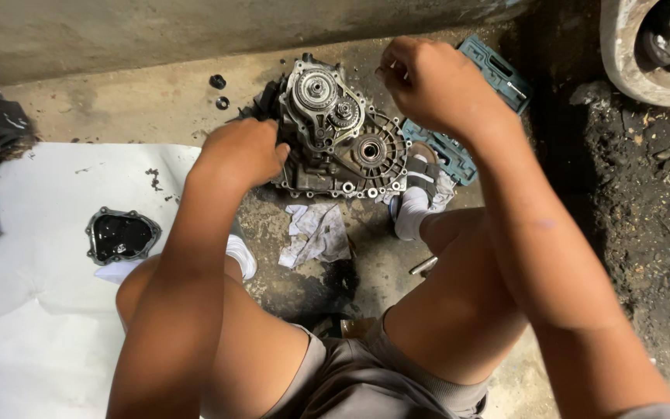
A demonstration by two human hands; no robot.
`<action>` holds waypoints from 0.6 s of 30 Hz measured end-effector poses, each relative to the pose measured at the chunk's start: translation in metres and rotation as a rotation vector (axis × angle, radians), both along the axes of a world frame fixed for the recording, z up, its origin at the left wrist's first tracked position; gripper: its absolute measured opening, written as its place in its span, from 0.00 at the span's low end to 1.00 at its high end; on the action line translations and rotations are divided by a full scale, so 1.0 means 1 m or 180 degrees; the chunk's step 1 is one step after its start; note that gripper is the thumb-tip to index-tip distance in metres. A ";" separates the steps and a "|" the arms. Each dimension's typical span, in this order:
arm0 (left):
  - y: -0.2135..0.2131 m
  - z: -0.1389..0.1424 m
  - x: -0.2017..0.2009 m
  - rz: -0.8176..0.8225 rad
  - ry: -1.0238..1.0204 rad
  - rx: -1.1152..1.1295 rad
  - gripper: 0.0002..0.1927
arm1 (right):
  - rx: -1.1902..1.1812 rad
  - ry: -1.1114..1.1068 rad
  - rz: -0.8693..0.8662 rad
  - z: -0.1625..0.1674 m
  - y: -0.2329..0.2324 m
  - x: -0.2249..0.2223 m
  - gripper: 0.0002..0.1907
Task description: The person sits on the floor and works on a disassembled engine block. They use a hammer to tap parts, remove and reposition components, and wipe surfaces with a cloth. The person repeatedly adjusts the engine halves and uses tools from a nearby kit.
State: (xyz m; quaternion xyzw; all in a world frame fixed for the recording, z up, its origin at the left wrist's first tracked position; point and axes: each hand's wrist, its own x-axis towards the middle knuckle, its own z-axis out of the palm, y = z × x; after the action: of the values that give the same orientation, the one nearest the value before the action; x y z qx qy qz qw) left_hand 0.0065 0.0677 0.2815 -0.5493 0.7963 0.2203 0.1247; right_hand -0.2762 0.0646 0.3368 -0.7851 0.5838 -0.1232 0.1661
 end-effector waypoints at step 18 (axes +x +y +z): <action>-0.047 -0.182 -0.079 0.2194 0.2210 -0.0123 0.37 | 0.0470 0.0221 -0.0142 -0.032 0.000 -0.015 0.14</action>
State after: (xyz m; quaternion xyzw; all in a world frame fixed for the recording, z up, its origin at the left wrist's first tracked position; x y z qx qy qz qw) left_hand -0.0720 0.0206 0.0996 -0.6773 0.5667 0.4041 -0.2385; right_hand -0.2913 0.0646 0.3051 -0.7613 0.6141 -0.0562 0.2004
